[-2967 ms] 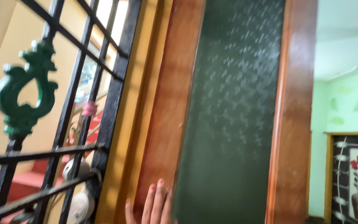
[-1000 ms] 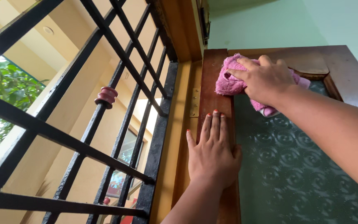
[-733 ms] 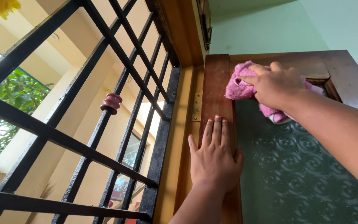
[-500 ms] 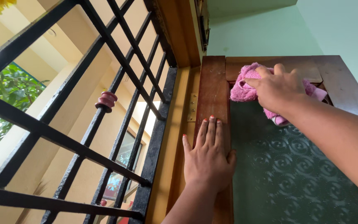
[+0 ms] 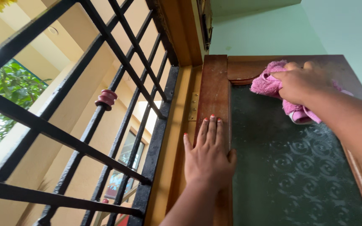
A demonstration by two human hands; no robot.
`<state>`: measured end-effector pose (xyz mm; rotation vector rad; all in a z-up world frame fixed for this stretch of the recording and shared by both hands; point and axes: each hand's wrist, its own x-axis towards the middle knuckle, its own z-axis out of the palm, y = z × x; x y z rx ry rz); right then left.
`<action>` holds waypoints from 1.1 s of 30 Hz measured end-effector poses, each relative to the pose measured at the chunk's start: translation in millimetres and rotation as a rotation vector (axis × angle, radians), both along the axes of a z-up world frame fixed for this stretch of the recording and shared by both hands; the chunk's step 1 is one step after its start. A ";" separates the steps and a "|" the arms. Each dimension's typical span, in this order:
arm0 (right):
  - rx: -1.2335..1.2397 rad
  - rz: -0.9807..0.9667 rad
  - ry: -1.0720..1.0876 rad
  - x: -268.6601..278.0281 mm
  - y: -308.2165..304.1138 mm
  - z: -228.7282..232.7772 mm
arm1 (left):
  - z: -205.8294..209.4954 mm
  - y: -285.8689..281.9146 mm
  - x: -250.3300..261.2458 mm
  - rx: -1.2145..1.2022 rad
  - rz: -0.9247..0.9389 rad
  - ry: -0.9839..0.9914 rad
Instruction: The person sprays a blue cleaning solution onto a wooden door with a frosted glass panel and wipes the surface with a pink cloth. The person repeatedly wipes the door from top to bottom, focusing on the glass and wooden frame.
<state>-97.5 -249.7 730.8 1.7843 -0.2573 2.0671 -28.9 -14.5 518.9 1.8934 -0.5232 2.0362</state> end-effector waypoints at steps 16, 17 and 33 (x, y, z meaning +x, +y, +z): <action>-0.182 0.165 0.027 -1.8 83.4 -50.9 | -0.2 -4.9 1.7 -0.022 -0.001 -0.024; -0.185 0.155 0.028 -2.8 84.4 -52.4 | -0.2 -4.9 1.3 -0.021 0.000 -0.030; -0.240 -0.073 0.119 -16.9 79.6 -40.3 | -0.3 1.2 -2.9 0.017 0.001 0.004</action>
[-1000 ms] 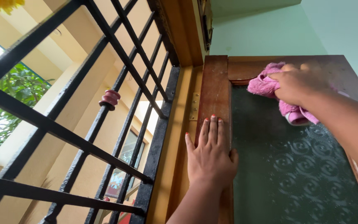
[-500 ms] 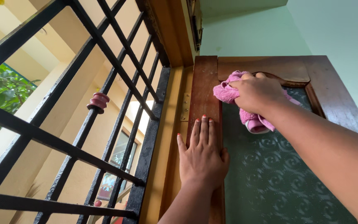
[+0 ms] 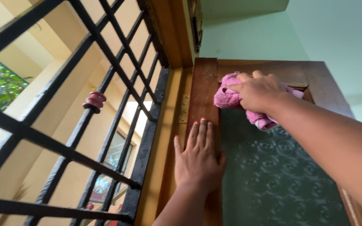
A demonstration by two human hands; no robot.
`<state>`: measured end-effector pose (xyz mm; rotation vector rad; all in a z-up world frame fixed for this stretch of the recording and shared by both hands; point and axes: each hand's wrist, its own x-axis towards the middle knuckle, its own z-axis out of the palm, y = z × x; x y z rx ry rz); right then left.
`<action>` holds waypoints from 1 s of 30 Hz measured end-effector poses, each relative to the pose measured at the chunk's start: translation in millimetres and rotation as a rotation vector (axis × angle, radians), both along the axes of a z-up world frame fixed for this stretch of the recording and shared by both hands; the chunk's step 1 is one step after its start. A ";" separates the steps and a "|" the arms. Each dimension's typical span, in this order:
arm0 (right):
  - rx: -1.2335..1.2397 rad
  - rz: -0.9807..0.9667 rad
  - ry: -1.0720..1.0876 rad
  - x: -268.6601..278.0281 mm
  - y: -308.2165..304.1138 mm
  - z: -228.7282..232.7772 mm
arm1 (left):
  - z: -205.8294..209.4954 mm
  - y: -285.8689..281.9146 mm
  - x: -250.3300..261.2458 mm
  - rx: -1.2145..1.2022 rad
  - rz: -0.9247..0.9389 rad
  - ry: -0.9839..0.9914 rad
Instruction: The person sprays a blue cleaning solution onto a wooden door with a frosted glass panel and wipes the surface with a pink cloth. The person repeatedly wipes the door from top to bottom, focusing on the glass and wooden frame.
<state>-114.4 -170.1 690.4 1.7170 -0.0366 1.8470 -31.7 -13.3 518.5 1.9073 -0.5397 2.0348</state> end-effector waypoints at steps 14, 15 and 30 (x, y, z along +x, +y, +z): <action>0.111 0.038 -0.034 2.5 -2.1 11.1 | 0.7 1.1 1.1 0.005 0.034 0.019; 0.115 0.037 -0.036 2.3 -3.5 11.9 | 1.9 0.7 0.9 0.003 0.031 0.023; 0.280 -0.037 -0.034 -4.1 -73.1 39.1 | -0.6 -0.3 -1.1 -0.005 0.039 0.023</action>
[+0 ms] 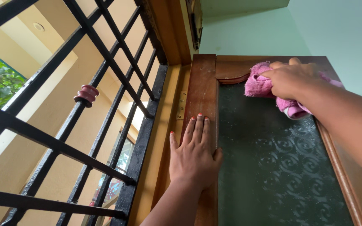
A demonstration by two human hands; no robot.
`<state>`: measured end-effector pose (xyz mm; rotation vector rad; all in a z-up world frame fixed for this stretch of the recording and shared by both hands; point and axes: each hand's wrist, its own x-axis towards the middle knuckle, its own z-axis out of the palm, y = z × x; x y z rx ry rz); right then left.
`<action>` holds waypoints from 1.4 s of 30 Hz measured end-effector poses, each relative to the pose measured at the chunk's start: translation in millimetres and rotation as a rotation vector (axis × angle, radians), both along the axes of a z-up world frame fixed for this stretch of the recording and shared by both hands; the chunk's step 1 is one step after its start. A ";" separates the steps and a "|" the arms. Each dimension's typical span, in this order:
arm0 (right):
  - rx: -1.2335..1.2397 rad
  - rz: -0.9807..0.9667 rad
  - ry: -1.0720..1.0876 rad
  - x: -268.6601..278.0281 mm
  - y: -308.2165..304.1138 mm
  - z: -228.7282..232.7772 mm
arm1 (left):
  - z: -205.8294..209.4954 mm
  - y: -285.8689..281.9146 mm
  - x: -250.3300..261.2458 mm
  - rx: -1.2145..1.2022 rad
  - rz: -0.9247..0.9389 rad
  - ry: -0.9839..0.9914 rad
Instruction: The person sprays a blue cleaning solution onto a wooden door with a frosted glass panel and wipes the surface with a pink cloth. The person repeatedly wipes the door from top to bottom, focusing on the glass and wooden frame.
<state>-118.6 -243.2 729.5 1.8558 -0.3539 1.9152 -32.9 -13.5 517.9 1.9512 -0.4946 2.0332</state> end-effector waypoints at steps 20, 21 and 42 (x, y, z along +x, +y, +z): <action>0.101 -0.081 0.094 -30.6 -53.0 -34.3 | -0.6 0.9 -5.0 0.001 0.061 0.062; 0.103 -0.094 0.095 -31.1 -53.3 -34.0 | -0.5 0.8 -5.1 0.002 0.063 0.062; 0.166 0.112 0.266 -52.6 -59.7 -59.9 | -23.7 -11.8 1.9 -0.042 0.081 0.027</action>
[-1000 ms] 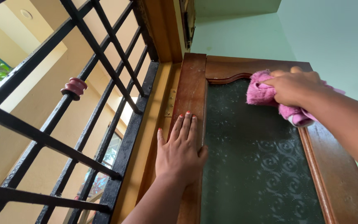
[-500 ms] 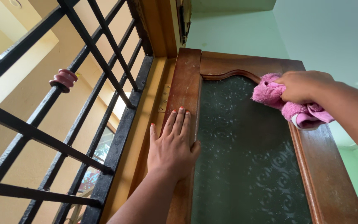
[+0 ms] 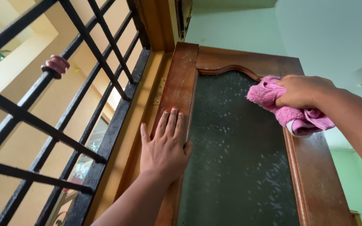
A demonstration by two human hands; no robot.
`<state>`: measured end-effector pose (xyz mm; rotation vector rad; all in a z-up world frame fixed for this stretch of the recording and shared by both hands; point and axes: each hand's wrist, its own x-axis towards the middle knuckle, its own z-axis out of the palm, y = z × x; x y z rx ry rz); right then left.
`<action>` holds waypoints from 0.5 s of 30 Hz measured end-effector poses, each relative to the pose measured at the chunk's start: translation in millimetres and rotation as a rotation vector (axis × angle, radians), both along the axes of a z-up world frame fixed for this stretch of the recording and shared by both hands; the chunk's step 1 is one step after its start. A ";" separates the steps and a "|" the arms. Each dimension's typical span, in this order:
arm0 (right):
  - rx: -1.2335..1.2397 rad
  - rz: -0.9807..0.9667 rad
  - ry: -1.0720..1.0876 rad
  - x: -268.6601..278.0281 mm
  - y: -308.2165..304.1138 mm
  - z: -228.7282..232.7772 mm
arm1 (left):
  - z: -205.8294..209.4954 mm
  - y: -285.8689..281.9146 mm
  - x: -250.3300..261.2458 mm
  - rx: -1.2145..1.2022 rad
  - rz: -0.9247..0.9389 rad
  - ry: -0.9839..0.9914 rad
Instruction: The person sprays a blue cleaning solution onto a wooden door with a frosted glass panel and wipes the surface with a pink cloth. The person repeatedly wipes the door from top to bottom, focusing on the glass and wooden frame.
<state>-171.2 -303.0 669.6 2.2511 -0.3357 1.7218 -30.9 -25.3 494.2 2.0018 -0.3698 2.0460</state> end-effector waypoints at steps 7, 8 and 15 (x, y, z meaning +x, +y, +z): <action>0.045 -0.004 -0.034 -0.3 -1.8 -20.1 | -20.9 -13.6 2.4 -0.022 0.047 -0.034; 0.050 -0.005 -0.043 1.0 -2.6 -22.9 | -25.4 -16.5 3.3 -0.022 0.056 -0.026; 0.029 -0.037 -0.026 2.4 -3.7 -39.7 | -60.4 -41.4 12.1 0.022 0.144 -0.202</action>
